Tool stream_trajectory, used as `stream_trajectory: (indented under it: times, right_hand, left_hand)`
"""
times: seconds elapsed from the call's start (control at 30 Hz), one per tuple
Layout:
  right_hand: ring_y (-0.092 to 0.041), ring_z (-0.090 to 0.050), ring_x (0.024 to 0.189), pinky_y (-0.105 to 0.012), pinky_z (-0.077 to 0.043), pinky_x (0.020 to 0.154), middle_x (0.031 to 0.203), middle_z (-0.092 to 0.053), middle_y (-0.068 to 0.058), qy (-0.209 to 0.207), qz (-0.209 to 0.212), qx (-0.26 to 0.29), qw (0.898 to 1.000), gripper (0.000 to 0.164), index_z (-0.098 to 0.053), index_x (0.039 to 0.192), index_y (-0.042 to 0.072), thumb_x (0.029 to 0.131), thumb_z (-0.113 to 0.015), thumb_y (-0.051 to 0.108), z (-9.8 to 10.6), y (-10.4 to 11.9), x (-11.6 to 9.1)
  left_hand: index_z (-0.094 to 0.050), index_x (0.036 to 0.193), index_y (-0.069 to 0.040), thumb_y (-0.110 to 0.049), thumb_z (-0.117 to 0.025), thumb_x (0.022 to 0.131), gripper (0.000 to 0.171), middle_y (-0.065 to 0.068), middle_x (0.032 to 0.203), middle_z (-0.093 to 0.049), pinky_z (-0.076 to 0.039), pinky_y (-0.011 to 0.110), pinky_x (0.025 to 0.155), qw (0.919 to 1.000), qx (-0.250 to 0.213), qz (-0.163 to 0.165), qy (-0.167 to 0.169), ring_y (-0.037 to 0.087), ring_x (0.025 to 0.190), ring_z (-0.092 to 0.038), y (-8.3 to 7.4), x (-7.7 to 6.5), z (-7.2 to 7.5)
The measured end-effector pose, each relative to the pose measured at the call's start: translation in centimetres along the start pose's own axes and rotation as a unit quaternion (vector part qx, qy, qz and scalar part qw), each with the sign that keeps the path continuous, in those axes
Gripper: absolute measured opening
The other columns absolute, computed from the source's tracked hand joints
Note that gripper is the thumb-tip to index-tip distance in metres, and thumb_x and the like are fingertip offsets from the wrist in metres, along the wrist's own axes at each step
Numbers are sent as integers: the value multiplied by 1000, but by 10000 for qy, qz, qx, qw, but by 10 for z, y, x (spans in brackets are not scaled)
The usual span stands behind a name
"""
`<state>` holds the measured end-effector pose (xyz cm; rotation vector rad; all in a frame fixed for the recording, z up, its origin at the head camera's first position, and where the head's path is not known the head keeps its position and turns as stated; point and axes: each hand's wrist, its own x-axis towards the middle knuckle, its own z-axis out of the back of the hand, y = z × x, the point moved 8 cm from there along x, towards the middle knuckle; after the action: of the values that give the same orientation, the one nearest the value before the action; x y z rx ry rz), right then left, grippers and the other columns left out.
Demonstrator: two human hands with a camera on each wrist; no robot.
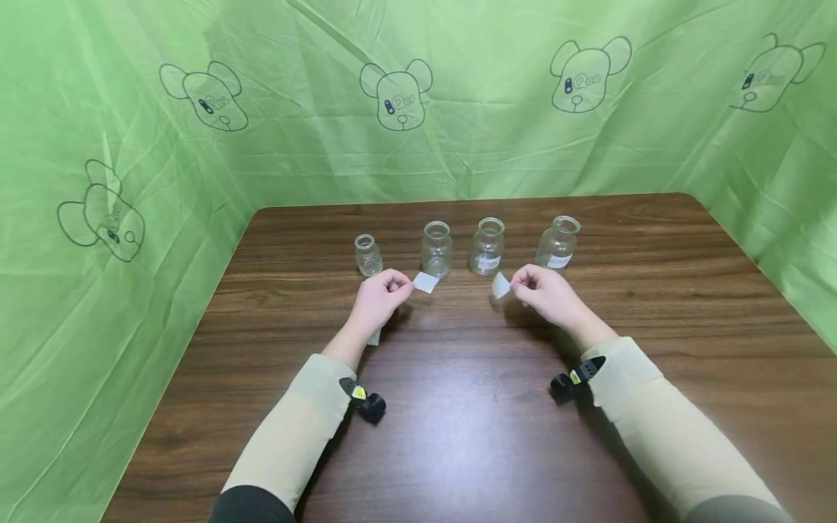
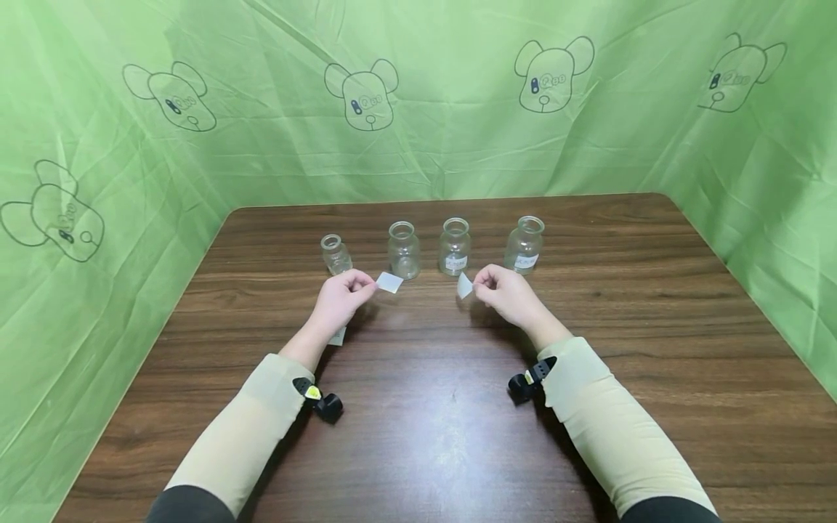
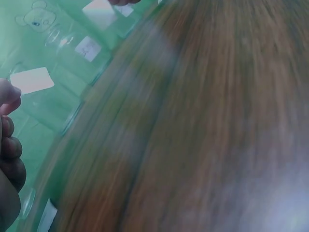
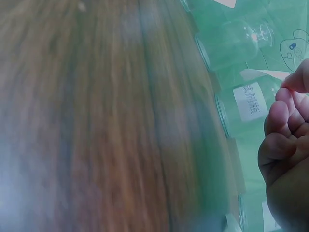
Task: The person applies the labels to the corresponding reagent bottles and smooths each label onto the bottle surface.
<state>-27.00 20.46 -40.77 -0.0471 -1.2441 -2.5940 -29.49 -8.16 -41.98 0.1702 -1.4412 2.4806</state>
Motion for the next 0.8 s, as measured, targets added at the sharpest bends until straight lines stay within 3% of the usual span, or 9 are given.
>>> stream_trajectory:
  times: [0.23,0.8]
  right_hand:
    - [-12,-48,54,-26,-40,47,67,-53,-3,-14,-256,-112,9996,6,-58,87,5,87,-58,11,10,-11,-7]
    - [-14,-50,67,-25,-40,58,73,-55,-2,-177,-174,-610,9978,5,-59,84,6,83,-60,11,27,-23,-22]
  left_hand:
    - [-67,84,-10,-17,-67,82,7,-3,60,-46,-35,27,53,9999,6,33,-103,12,54,-42,6,-1,13]
    - [-66,82,-9,-16,-67,82,7,-3,62,-47,-36,27,56,9995,85,149,-266,13,58,-43,18,-6,31]
